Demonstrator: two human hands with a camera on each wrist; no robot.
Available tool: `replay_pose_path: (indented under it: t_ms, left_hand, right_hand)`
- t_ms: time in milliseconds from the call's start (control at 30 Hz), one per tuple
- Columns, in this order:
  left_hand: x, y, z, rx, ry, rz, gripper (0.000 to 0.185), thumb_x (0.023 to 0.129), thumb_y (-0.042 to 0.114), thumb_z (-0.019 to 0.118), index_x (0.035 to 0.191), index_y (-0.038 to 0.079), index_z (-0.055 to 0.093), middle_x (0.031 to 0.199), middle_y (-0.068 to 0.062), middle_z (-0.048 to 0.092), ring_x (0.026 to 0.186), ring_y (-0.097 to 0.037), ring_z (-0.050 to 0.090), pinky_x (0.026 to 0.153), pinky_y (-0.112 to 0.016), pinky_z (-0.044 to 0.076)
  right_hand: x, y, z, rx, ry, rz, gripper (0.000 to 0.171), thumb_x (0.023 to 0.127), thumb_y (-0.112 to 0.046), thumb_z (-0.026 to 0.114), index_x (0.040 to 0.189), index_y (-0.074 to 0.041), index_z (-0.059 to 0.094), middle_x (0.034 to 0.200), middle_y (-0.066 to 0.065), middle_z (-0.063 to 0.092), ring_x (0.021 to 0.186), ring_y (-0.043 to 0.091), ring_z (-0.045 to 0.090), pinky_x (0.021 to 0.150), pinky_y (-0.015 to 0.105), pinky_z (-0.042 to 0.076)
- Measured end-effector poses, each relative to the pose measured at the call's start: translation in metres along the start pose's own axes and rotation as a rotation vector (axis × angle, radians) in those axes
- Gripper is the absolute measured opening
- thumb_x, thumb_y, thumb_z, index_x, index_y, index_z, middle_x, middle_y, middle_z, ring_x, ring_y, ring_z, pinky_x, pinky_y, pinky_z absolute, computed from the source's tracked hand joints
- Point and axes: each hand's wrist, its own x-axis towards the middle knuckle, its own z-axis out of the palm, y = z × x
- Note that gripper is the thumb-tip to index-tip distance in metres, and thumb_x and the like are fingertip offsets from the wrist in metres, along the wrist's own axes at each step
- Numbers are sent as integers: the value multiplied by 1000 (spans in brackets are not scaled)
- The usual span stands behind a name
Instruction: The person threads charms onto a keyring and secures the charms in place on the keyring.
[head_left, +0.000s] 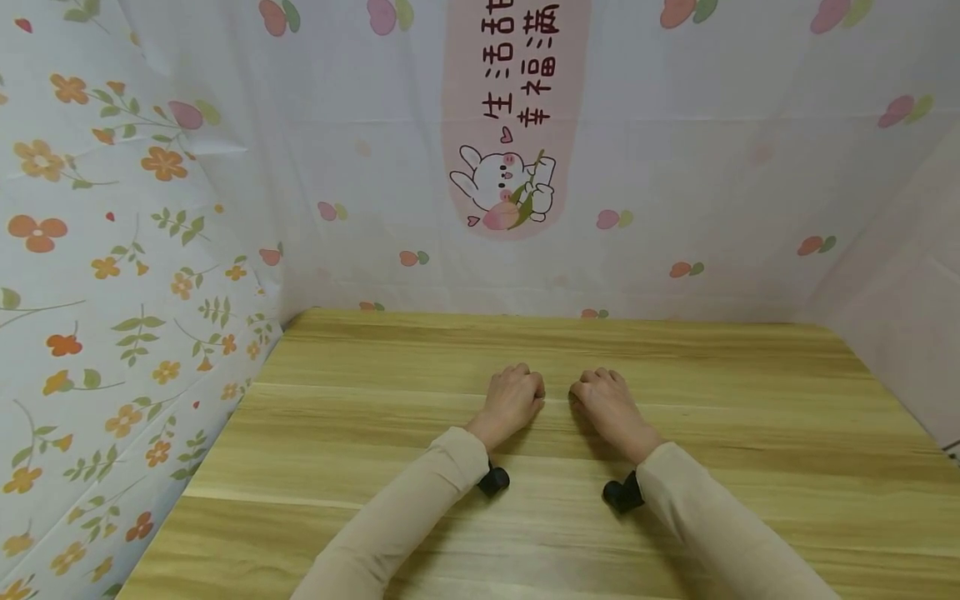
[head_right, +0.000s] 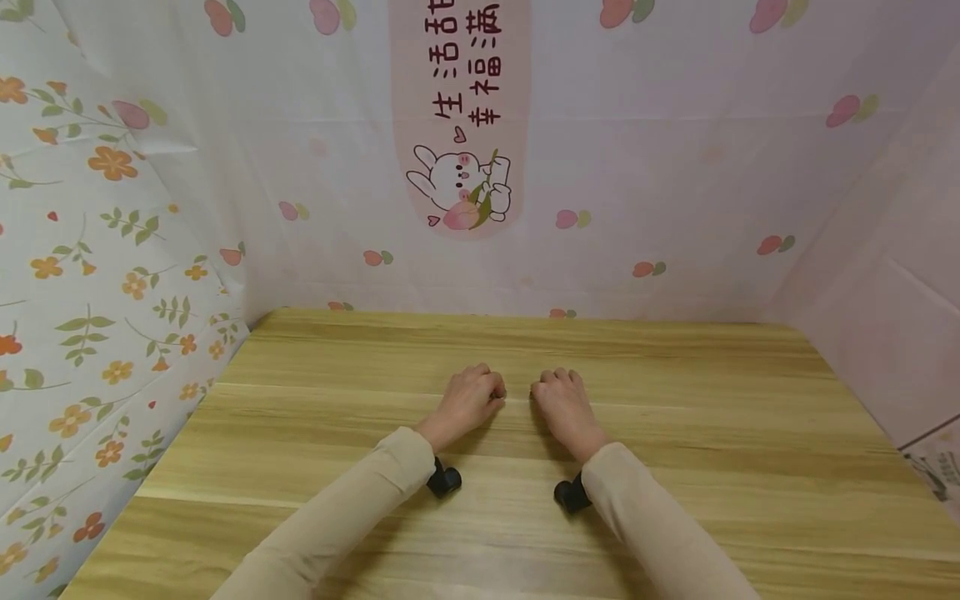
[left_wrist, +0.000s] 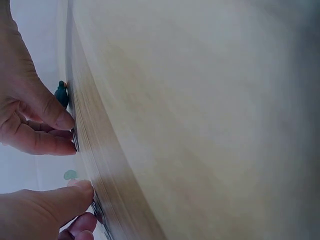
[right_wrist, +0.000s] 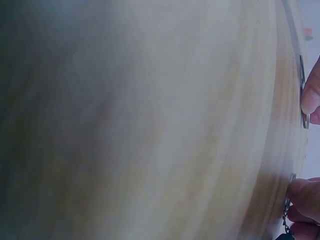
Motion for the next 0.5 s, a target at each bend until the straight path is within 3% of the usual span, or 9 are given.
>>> replay_pose_path:
  t_ms: [300, 500]
  left_hand:
    - [3, 1, 0, 8, 21, -17, 4, 85, 21, 70, 83, 20, 68, 85, 5, 58, 77, -13, 54, 69, -28, 42]
    - [1, 1, 1, -9, 34, -22, 4, 86, 21, 69, 83, 19, 69, 83, 5, 59, 76, -13, 55, 68, -29, 45]
  right_hand:
    - [3, 0, 0, -161, -49, -83, 15, 71, 6, 73, 80, -3, 67, 79, 9, 58, 70, 24, 51, 71, 37, 46]
    - [1, 1, 2, -165, -49, -100, 15, 70, 8, 74, 79, -2, 66, 77, 10, 58, 68, 24, 52, 70, 38, 46]
